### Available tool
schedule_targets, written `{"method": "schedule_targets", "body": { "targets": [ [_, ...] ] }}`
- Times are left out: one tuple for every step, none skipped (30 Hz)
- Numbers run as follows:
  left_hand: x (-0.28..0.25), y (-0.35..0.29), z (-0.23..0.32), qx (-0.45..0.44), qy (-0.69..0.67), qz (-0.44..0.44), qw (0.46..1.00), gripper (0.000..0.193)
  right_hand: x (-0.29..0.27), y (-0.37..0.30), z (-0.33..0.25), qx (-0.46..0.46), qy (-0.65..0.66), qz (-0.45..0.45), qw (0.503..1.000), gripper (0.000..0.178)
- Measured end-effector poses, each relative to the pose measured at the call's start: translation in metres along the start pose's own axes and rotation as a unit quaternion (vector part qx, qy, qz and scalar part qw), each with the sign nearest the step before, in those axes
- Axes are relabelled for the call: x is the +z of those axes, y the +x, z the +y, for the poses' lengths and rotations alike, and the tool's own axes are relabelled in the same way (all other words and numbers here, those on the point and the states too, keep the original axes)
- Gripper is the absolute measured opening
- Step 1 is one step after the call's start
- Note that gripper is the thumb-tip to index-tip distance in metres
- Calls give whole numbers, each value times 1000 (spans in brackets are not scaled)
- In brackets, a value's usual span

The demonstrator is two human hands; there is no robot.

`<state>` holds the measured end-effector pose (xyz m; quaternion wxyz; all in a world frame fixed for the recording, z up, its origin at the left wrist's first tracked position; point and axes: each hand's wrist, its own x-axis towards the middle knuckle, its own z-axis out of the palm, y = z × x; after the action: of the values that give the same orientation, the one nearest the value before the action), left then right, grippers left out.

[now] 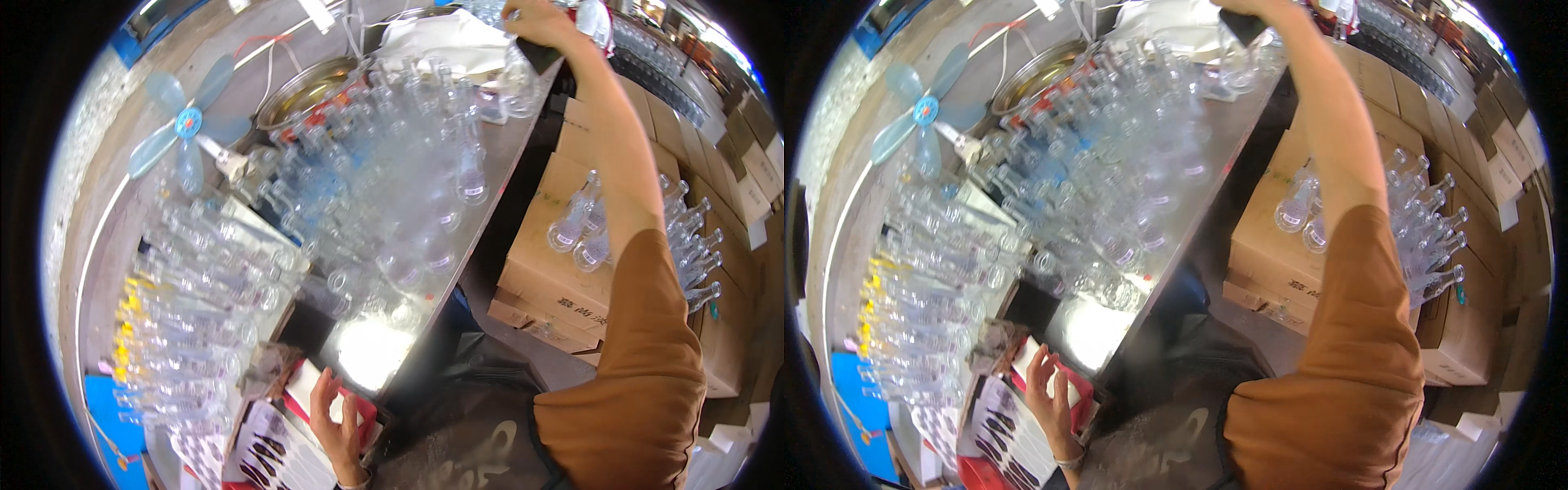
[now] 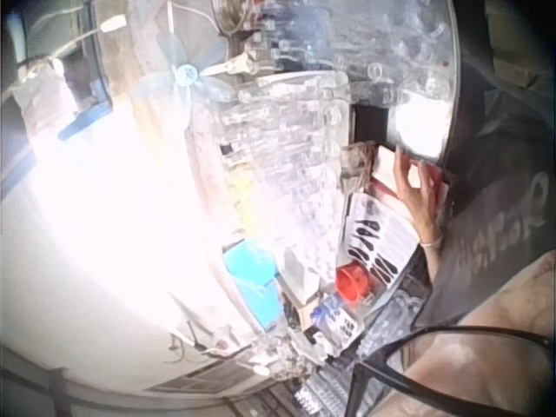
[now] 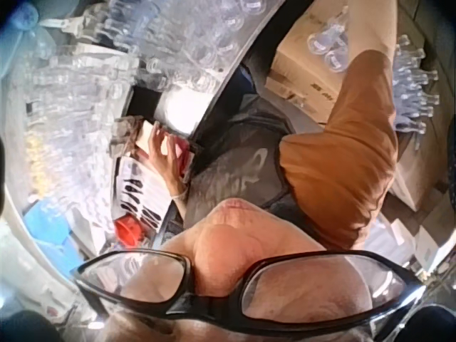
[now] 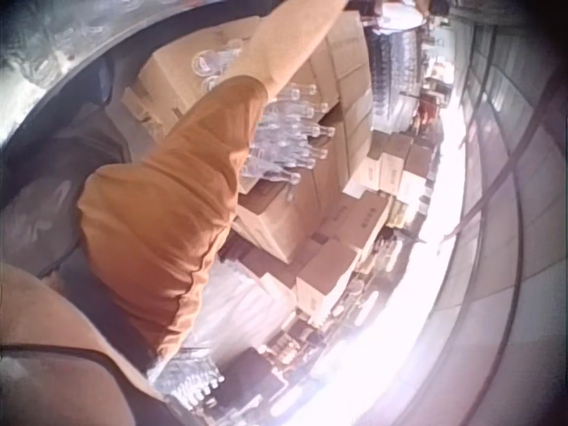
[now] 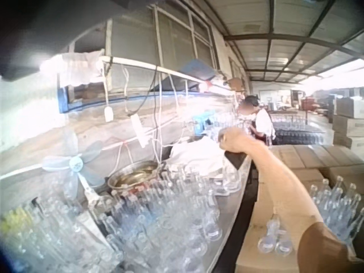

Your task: The person repeatedly picks up clear plastic bottles, applies a rectangular label to each bottle, smooths the label with a small black tool, and places the labeled bottle on a nearby cardboard box. The process is repeated for multiple bottles in a continuous loop.

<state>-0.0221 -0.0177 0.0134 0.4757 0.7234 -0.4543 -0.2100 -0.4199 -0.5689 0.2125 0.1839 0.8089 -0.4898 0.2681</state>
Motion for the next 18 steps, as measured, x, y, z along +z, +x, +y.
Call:
{"method": "schedule_targets", "body": {
  "targets": [
    [4,4,-1,7,-22,-22,999,51,-43,-8,-12,8,16,-3,1000,29],
    [2,4,-1,4,-33,-33,999,51,-80,-32,-56,-59,21,64,996,31],
    [-1,3,4,1,-25,-47,999,50,-116,-47,-100,-39,26,43,998,33],
    [-3,3,8,-3,-19,-60,998,49,-146,-64,-143,-27,104,9,994,31],
    [-6,2,10,-6,-21,-64,998,49,-159,-78,-172,-75,212,15,974,30],
    [-5,4,15,-3,-47,-73,996,51,-164,-89,-194,-94,306,-43,946,29],
    [-5,7,19,15,-68,-83,994,55,-166,-100,-216,-99,405,-106,903,30],
    [-8,7,23,33,-97,-88,991,67,-166,-109,-239,-95,494,-171,847,31],
    [-8,9,24,66,-118,-90,987,83,-162,-126,-273,-86,478,-175,856,29],
    [-10,10,30,79,-150,-93,981,102,-137,-139,-314,-121,580,-129,795,27],
    [-10,9,40,66,-231,-106,965,109,-128,-143,-345,-152,610,-171,758,29],
    [-13,6,48,52,-307,-116,943,115,-119,-148,-374,-178,640,-216,716,31],
    [-22,3,51,1,-332,-119,936,116,-108,-153,-401,-196,663,-262,673,33],
    [-30,1,50,-48,-357,-121,925,116,-83,-160,-429,-183,698,-212,659,36],
    [-34,0,33,-7,-353,-102,930,105,-63,-167,-450,-181,702,-156,671,38],
    [-39,-4,18,9,-342,-73,937,90,-47,-177,-471,-177,705,-100,679,41],
    [-41,-11,10,-23,-326,-13,945,85,-40,-192,-482,-167,699,-151,679,42],
    [-42,-17,1,-54,-314,47,947,80,-35,-210,-488,-160,685,-202,681,44]
  ]
}}
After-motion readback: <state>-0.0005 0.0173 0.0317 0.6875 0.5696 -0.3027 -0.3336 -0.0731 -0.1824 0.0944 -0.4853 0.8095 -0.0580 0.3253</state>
